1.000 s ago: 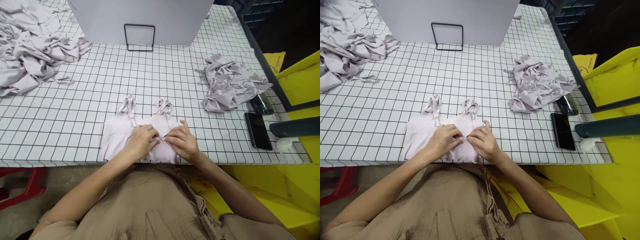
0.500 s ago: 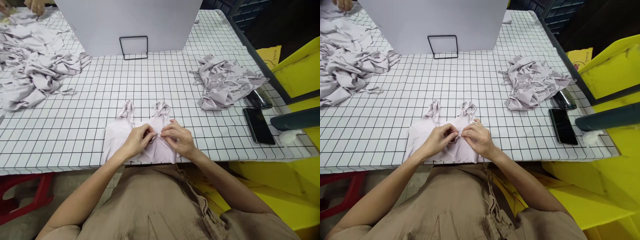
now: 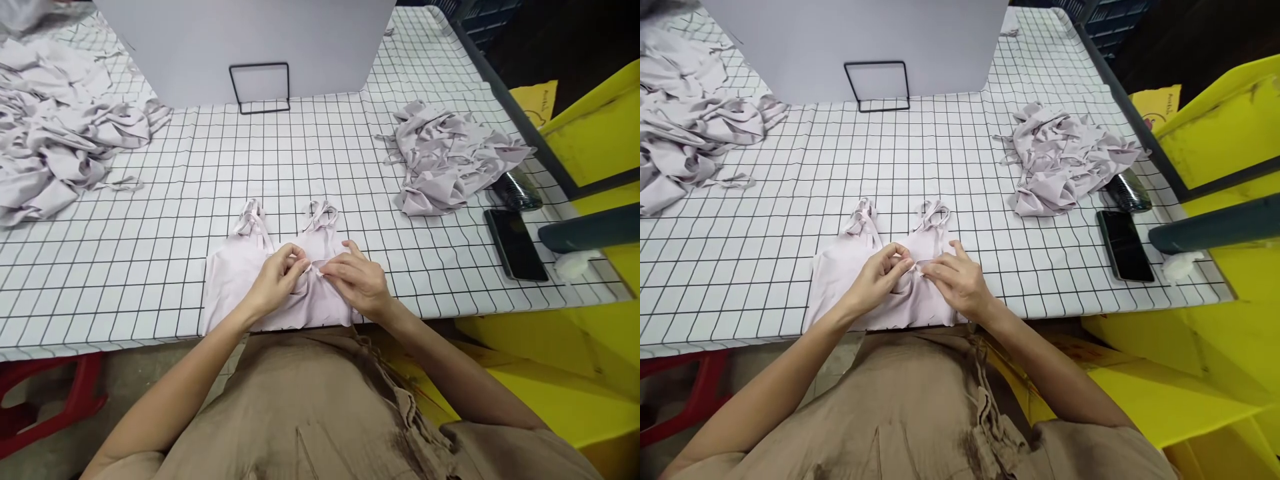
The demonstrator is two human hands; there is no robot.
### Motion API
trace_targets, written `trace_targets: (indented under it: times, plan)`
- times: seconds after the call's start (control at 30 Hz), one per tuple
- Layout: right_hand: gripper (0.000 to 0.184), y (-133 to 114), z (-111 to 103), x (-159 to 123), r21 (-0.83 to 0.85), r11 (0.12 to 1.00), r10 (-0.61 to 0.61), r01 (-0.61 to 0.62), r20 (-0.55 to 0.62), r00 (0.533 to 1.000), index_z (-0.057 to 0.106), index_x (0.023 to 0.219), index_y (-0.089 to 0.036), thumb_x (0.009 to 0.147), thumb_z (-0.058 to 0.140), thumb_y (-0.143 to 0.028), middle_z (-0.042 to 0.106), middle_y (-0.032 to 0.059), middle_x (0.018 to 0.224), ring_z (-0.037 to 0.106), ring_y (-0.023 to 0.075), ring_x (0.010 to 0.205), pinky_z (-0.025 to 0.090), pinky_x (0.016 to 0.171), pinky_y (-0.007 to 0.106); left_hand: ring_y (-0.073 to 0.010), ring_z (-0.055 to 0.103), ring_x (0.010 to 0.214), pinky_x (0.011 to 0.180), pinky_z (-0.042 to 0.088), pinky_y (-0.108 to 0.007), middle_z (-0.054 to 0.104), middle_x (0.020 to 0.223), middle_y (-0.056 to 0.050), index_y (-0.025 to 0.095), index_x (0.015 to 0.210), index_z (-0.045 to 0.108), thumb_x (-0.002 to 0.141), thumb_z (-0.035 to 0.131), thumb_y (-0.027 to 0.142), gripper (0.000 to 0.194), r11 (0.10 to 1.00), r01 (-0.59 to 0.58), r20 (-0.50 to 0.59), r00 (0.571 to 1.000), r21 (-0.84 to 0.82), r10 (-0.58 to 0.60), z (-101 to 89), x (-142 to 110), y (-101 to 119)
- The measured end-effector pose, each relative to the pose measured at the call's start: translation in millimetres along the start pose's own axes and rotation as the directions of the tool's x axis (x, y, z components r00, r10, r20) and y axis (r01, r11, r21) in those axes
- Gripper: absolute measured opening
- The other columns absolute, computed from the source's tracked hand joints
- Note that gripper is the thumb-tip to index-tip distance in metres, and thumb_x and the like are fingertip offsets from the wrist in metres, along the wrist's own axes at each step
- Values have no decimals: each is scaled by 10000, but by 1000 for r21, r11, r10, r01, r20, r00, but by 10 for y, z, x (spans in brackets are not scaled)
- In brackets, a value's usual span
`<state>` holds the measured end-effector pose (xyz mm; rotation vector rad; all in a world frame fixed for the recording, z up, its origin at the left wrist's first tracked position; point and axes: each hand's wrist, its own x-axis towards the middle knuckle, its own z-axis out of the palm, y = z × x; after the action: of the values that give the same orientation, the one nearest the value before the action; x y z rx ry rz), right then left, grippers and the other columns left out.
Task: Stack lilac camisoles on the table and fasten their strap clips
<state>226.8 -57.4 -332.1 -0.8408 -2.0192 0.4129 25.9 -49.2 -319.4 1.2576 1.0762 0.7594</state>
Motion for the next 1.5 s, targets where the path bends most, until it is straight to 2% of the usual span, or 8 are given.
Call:
trace_targets:
  times: [0.07,0.23,0.4,0.53,0.83,1.2,1.37,1.5]
  plan:
    - [272,10,8,-7,-25,999,-20,21,8,1000,741,1074,-244,947,572,-73,696,7,817,640,123,698,504,1004,502,-60,327,443,435,237,-197,422,543,93,194,874,515,890,659,469,311,996,32,6,999,-85,-31,3,12,15]
    - [305,-51,-20,58,169,976,143,-141,0,990,749,1174,-264,958,578,-133,668,51,884,645,149,796,562,671,297,-68,488,548,502,369,-199,592,695,16,150,880,615,754,815,436,371,974,64,-41,996,-220,-74,15,31,66]
    - [257,-132,-47,94,314,900,316,-301,5,949,769,1145,-267,936,653,-174,709,48,915,675,160,839,598,722,311,-67,525,571,532,413,-200,667,742,-12,119,991,709,682,879,360,428,943,137,-55,985,-304,-161,10,7,91]
    - [233,-157,-46,106,354,831,446,-430,39,894,755,1142,-250,931,663,-215,724,56,946,684,175,848,609,738,341,-101,621,670,600,471,-200,721,783,-48,106,919,752,612,927,349,430,912,198,-87,966,-359,-244,30,-9,120]
    - [77,-146,-16,122,116,890,435,-441,74,897,670,891,-204,942,614,-214,712,41,859,639,185,825,511,786,349,-61,566,562,563,465,-178,669,634,2,112,772,750,583,948,324,346,871,164,-132,959,-463,-250,112,-19,102]
    - [227,-92,-235,359,275,681,569,-679,384,727,708,816,-168,849,675,-391,714,46,813,614,162,743,466,667,282,-59,582,549,547,473,-167,714,672,-22,110,780,761,591,941,261,302,839,139,-144,958,-526,-249,111,-7,73]
    - [184,-91,-273,443,198,687,540,-699,505,673,694,769,-157,817,642,-328,647,16,717,442,102,584,343,555,260,-60,590,545,516,448,-151,725,676,-33,109,789,765,584,944,275,319,836,160,-139,953,-524,-270,112,-5,74]
    - [165,-85,-272,493,166,698,531,-696,532,660,691,749,-157,785,640,-311,655,16,706,485,114,620,358,578,261,-47,563,529,486,409,-134,721,669,-36,109,786,768,583,947,281,321,845,159,-145,953,-510,-267,111,-17,70]
